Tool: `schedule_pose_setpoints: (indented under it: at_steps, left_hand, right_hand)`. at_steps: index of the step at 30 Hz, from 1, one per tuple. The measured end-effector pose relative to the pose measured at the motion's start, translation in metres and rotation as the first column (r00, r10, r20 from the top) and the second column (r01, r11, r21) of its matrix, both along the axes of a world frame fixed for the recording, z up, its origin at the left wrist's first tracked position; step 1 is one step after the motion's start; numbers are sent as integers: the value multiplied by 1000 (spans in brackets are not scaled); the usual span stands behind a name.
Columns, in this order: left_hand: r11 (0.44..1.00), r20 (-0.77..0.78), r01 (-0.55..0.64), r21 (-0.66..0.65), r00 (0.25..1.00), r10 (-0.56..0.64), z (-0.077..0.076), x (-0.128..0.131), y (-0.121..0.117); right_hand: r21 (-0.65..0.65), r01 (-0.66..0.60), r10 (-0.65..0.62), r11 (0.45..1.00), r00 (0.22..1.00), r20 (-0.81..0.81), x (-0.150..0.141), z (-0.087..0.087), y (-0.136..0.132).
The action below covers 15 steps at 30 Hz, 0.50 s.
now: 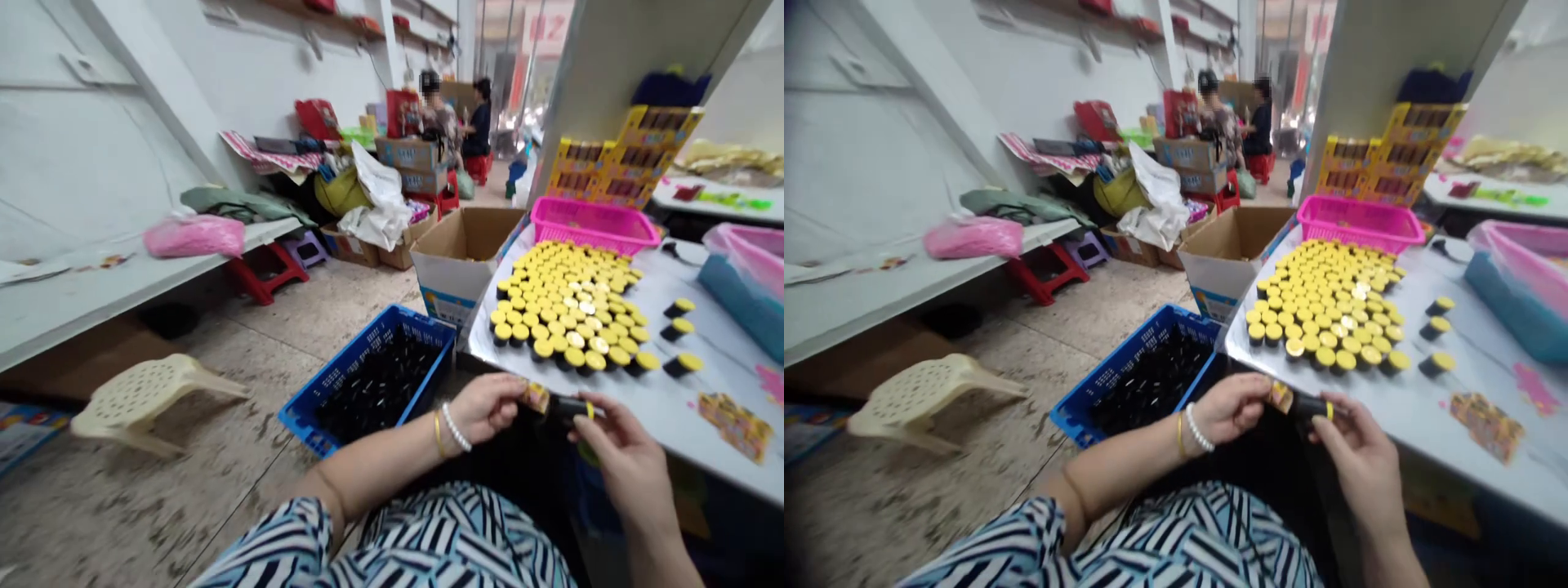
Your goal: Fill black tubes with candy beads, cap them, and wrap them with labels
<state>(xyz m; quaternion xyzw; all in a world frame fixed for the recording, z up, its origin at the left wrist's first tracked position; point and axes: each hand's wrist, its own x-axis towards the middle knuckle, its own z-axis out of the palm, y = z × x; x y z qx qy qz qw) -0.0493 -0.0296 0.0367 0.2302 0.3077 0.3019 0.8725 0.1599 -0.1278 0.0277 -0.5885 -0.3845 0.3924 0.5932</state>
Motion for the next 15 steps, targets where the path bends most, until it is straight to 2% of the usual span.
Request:
schedule_pose_setpoints:
  at_steps: [2, 5, 13, 15]
  left_hand:
    - [1000, 1, 0, -29, 1000, 0, 5, 2, 4]
    - [1000, 7, 15, -23, 1000, -15, 7, 6, 5]
    - [998, 3, 63, -12, 998, -63, 0, 17, -1]
    - [998, 17, 68, -14, 998, -68, -1, 17, 0]
  right_hand:
    - [1, 31, -31, 1000, 999, -35, 7, 4, -3]
    - [28, 15, -13, 999, 998, -67, 12, 6, -4]
    - [29, -51, 53, 998, 997, -62, 0, 3, -4]
    - [14, -34, 34, 999, 998, -56, -3, 4, -5]
